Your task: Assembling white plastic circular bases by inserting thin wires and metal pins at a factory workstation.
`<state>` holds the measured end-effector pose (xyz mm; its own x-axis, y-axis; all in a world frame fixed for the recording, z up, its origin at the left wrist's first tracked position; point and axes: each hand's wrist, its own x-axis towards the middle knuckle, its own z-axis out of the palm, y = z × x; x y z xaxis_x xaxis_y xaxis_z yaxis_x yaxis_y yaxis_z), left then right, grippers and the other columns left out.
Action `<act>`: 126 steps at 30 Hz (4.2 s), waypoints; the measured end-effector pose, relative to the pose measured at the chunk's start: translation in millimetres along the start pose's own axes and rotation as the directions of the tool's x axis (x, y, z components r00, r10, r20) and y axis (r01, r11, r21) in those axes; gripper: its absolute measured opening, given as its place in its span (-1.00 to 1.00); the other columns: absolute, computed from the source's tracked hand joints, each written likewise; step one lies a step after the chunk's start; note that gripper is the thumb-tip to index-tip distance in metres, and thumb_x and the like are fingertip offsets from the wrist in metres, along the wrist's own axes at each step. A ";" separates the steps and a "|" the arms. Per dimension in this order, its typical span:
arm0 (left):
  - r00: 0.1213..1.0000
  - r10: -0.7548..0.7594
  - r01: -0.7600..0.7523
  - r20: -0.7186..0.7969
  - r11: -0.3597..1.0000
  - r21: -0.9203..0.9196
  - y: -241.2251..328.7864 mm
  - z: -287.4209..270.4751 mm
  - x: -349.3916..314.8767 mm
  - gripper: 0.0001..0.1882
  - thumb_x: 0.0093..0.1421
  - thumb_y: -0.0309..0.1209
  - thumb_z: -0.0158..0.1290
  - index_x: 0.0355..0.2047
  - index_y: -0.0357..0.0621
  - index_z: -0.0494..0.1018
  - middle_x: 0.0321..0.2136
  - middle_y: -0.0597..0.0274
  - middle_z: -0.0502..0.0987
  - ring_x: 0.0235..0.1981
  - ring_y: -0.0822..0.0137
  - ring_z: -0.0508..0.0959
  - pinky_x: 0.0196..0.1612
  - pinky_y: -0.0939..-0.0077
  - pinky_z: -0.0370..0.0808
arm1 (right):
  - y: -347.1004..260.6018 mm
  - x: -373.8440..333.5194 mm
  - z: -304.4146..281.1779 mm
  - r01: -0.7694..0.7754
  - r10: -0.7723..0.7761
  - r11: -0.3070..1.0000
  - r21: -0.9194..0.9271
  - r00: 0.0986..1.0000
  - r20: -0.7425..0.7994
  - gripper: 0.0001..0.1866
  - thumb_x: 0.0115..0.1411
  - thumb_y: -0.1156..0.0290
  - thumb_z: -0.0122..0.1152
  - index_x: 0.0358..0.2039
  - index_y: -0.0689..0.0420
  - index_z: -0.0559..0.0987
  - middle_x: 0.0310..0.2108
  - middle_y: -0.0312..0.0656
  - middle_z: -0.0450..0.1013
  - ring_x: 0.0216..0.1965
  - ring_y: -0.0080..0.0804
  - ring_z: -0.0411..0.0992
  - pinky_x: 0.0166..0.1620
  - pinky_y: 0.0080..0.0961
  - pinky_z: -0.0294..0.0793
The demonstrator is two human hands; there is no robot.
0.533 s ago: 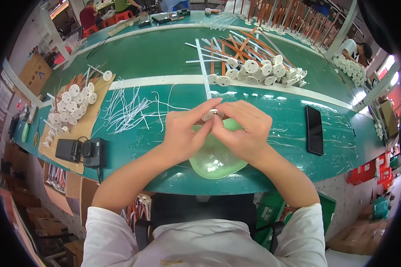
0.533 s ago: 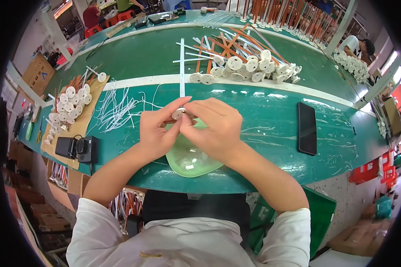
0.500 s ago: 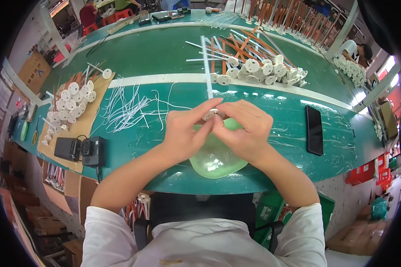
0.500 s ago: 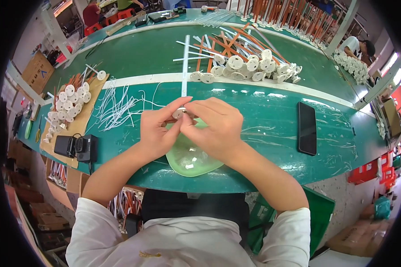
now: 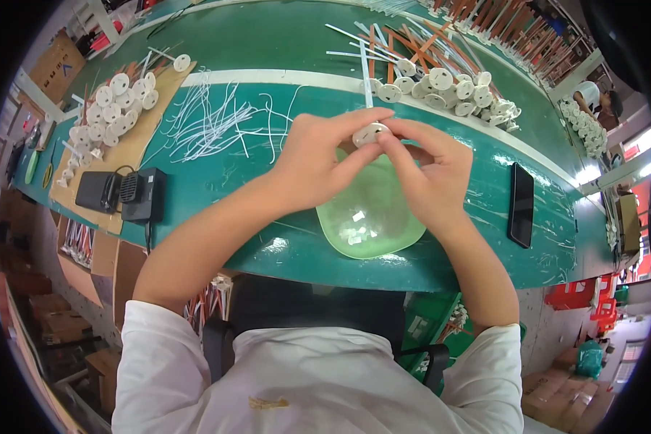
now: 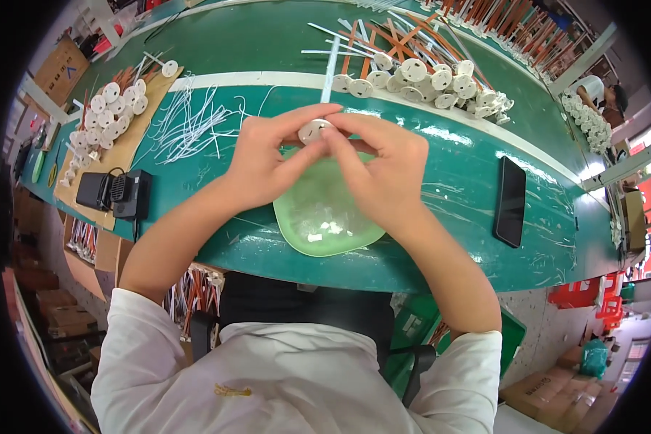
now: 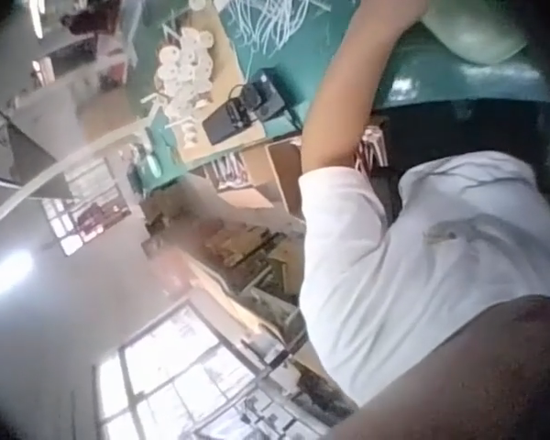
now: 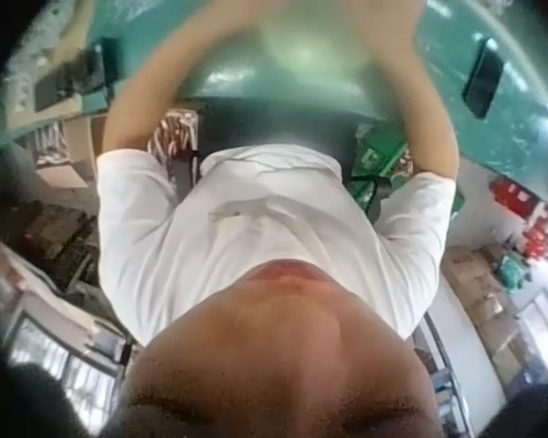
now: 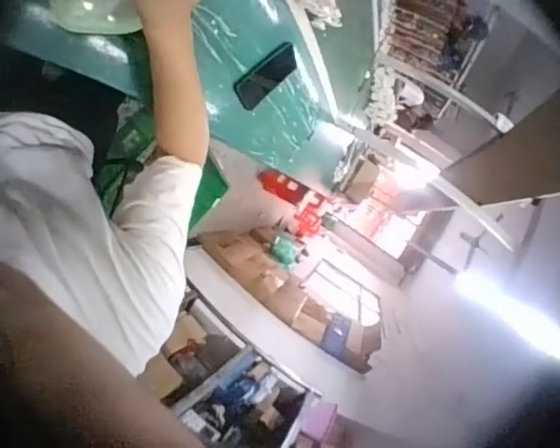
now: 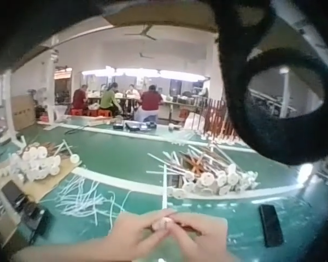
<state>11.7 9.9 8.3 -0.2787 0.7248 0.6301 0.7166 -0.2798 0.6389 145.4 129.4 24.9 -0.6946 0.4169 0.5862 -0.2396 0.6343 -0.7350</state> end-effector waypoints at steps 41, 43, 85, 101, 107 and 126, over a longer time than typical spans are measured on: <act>0.946 -0.322 0.318 0.026 0.915 -0.249 -5.4 0.8 1.4 -0.75 0.36 -0.42 0.02 0.00 -0.21 0.47 -0.36 0.25 0.62 -0.28 0.52 0.58 -0.19 0.63 0.45 | 5.8 0.0 -23.8 0.067 0.132 0.977 -0.200 0.544 0.829 -0.74 -0.05 0.44 0.36 -0.31 0.25 0.63 -0.36 -0.03 0.57 -0.27 -0.12 0.56 -0.18 -0.30 0.54; 0.945 -0.325 0.325 0.040 0.916 -0.236 -4.4 -0.1 1.2 -0.75 0.36 -0.42 0.02 0.00 -0.21 0.47 -0.36 0.25 0.62 -0.28 0.52 0.58 -0.19 0.62 0.45 | 6.3 0.0 -23.3 0.038 0.144 0.981 -0.192 0.529 0.836 -0.78 -0.05 0.46 0.34 -0.34 0.24 0.64 -0.39 -0.05 0.58 -0.31 -0.14 0.56 -0.21 -0.32 0.54; 0.955 -0.293 0.243 -0.047 0.863 -0.442 3.4 -7.5 0.8 -0.63 0.11 -0.65 0.23 -0.06 -0.27 0.45 -0.31 0.16 0.61 -0.25 0.37 0.63 -0.11 0.45 0.56 | -2.6 11.7 -19.6 -0.456 0.370 0.831 0.320 0.881 0.296 -0.86 0.22 0.48 0.29 -0.26 0.28 0.64 -0.40 -0.23 0.58 -0.41 -0.57 0.55 -0.35 -0.62 0.52; 0.950 -0.304 0.241 -0.067 0.855 -0.460 7.1 -6.7 2.9 -0.63 0.12 -0.66 0.23 -0.05 -0.28 0.45 -0.33 0.18 0.59 -0.26 0.40 0.61 -0.14 0.48 0.57 | 3.3 5.9 -17.5 0.120 -0.119 0.993 -0.005 0.992 0.052 -0.85 0.09 0.51 0.32 -0.29 0.22 0.65 -0.36 -0.14 0.61 -0.42 -0.42 0.60 -0.43 -0.54 0.58; 0.961 -0.273 0.231 -0.047 0.883 -0.409 3.2 -8.2 -1.3 -0.64 0.12 -0.67 0.21 -0.05 -0.27 0.46 -0.30 0.18 0.60 -0.24 0.41 0.62 -0.14 0.52 0.55 | 7.0 5.7 -13.5 0.197 -0.190 0.973 -0.122 0.980 0.065 -0.85 0.08 0.58 0.30 -0.29 0.20 0.66 -0.37 -0.11 0.60 -0.39 -0.37 0.60 -0.40 -0.52 0.57; 0.976 -0.185 0.148 -0.110 0.948 -0.282 7.6 -4.7 0.1 -0.63 0.09 -0.63 0.24 -0.07 -0.25 0.46 -0.27 0.14 0.66 -0.16 0.41 0.63 -0.06 0.53 0.51 | -1.3 7.3 -16.8 -0.266 0.249 0.906 0.330 0.964 0.094 -0.90 0.17 0.51 0.31 -0.31 0.23 0.60 -0.32 -0.17 0.61 -0.25 -0.48 0.58 -0.20 -0.52 0.54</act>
<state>14.1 4.8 15.2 -0.4756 0.6900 0.5456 0.4579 -0.3354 0.8233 152.1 142.5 35.9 -0.7931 0.4987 0.3499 -0.2560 0.2483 -0.9342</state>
